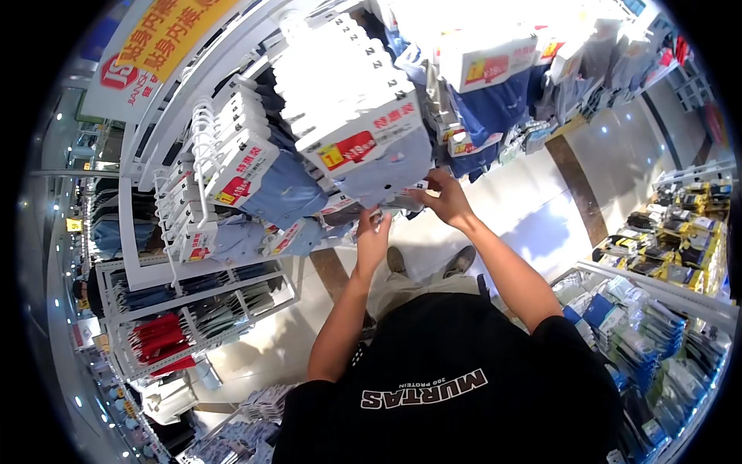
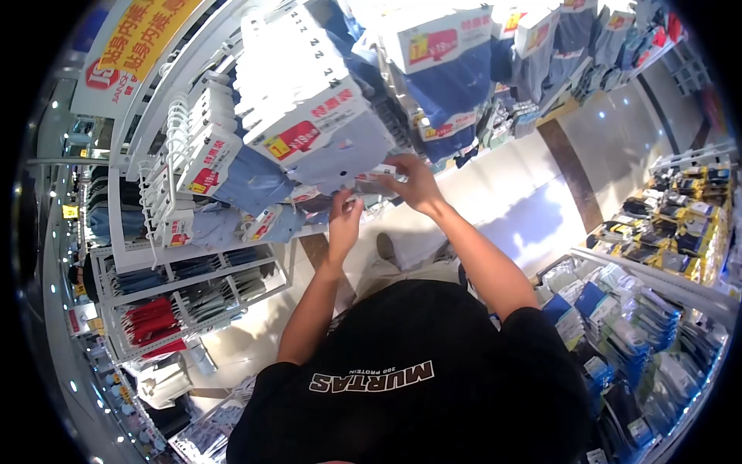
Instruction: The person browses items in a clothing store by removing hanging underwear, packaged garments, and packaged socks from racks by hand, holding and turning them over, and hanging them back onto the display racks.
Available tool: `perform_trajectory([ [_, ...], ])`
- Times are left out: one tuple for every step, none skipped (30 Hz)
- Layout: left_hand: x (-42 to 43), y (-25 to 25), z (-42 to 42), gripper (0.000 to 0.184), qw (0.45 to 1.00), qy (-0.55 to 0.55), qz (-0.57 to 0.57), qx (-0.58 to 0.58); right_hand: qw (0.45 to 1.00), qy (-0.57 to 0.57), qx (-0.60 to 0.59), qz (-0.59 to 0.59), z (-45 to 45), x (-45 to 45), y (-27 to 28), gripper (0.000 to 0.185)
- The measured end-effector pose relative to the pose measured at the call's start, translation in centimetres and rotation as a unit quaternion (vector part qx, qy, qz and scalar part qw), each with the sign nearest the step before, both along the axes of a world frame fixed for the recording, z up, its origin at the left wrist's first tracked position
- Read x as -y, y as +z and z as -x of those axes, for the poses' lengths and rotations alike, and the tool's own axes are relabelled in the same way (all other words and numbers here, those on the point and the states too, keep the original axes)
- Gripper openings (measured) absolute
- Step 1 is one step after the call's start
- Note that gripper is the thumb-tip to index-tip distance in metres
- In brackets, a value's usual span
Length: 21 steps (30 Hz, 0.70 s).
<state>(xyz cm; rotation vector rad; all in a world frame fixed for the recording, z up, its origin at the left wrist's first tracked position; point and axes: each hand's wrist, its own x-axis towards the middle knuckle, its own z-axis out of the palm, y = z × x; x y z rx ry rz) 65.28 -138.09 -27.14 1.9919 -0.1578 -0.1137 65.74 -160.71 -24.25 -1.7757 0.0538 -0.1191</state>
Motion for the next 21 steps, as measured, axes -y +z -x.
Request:
perform_trajectory([
  [1.1,0.8,-0.5,0.037,0.999,0.008,0.019,-0.040,1.000,0.023,0.003,-0.003,0.2,0.2,-0.2,0.040],
  [2.2,1.7,-0.6,0.036,0.996,0.018,0.040,-0.077,1.000,0.026,0.004,-0.015,0.3,0.3,-0.1,0.039],
  [3.5,3.3,-0.3,0.031,0.994,0.007,0.087,-0.059,0.999,0.031,0.005,-0.026,0.3,0.3,0.1,0.038],
  [3.7,3.2,0.1,0.029,0.994,0.023,0.090,-0.060,0.999,0.035,0.007,-0.036,0.4,0.2,0.4,0.037],
  [3.5,2.5,0.7,0.028,0.993,0.039,0.093,-0.061,0.993,0.054,-0.034,-0.100,0.9,0.5,2.2,0.029],
  [3.5,2.5,1.5,0.026,0.992,0.054,0.096,-0.063,0.988,0.060,-0.050,-0.136,1.1,0.9,2.4,0.028],
  [3.4,2.5,2.5,0.024,0.989,0.100,0.097,-0.052,0.981,0.064,-0.067,-0.171,1.5,1.4,2.4,0.028],
  [3.2,2.4,3.5,0.024,0.986,0.118,0.099,-0.055,0.973,0.069,-0.085,-0.204,2.0,1.7,2.6,0.027],
  [2.8,2.2,4.5,0.023,0.983,0.138,0.103,-0.060,0.983,0.057,-0.093,-0.151,2.9,2.7,6.7,0.030],
  [2.3,1.9,5.4,0.023,0.979,0.159,0.108,-0.064,0.980,0.050,-0.097,-0.165,3.2,3.0,6.5,0.030],
  [1.4,1.2,6.2,0.027,0.982,0.143,0.066,-0.106,0.978,0.044,-0.102,-0.179,3.6,3.5,6.1,0.030],
  [1.4,1.0,6.9,0.029,0.980,0.129,0.086,-0.125,0.975,0.038,-0.106,-0.194,4.0,3.6,5.5,0.029],
  [1.7,0.7,7.6,0.030,0.977,0.113,0.106,-0.143,0.961,0.017,-0.082,-0.263,4.3,3.3,4.4,0.029],
  [2.2,0.4,8.2,0.031,0.974,0.096,0.127,-0.161,0.950,-0.007,-0.119,-0.287,4.7,3.2,3.4,0.034],
  [3.7,3.4,8.7,0.034,0.971,0.082,0.141,-0.175,0.930,-0.020,-0.137,-0.339,5.2,3.1,3.6,0.036],
  [4.5,3.5,9.1,0.032,0.965,0.067,0.168,-0.188,0.908,-0.036,-0.154,-0.389,5.8,2.9,3.9,0.039],
  [5.3,3.5,9.4,0.031,0.958,0.051,0.196,-0.200,0.902,-0.054,-0.152,-0.401,6.2,2.8,3.9,0.040],
  [5.6,3.4,9.5,0.029,0.950,0.036,0.225,-0.212,0.896,-0.071,-0.152,-0.412,6.6,2.6,3.6,0.041],
  [4.2,1.6,9.0,0.023,0.946,-0.091,0.198,-0.241,0.889,-0.086,-0.151,-0.424,7.0,2.3,3.6,0.043],
  [4.3,1.9,9.0,0.020,0.936,-0.103,0.212,-0.260,0.889,-0.097,-0.151,-0.420,7.4,2.0,3.8,0.044],
  [4.5,2.2,9.0,0.018,0.926,-0.115,0.226,-0.280,0.890,-0.108,-0.151,-0.417,7.8,1.8,4.1,0.045],
])
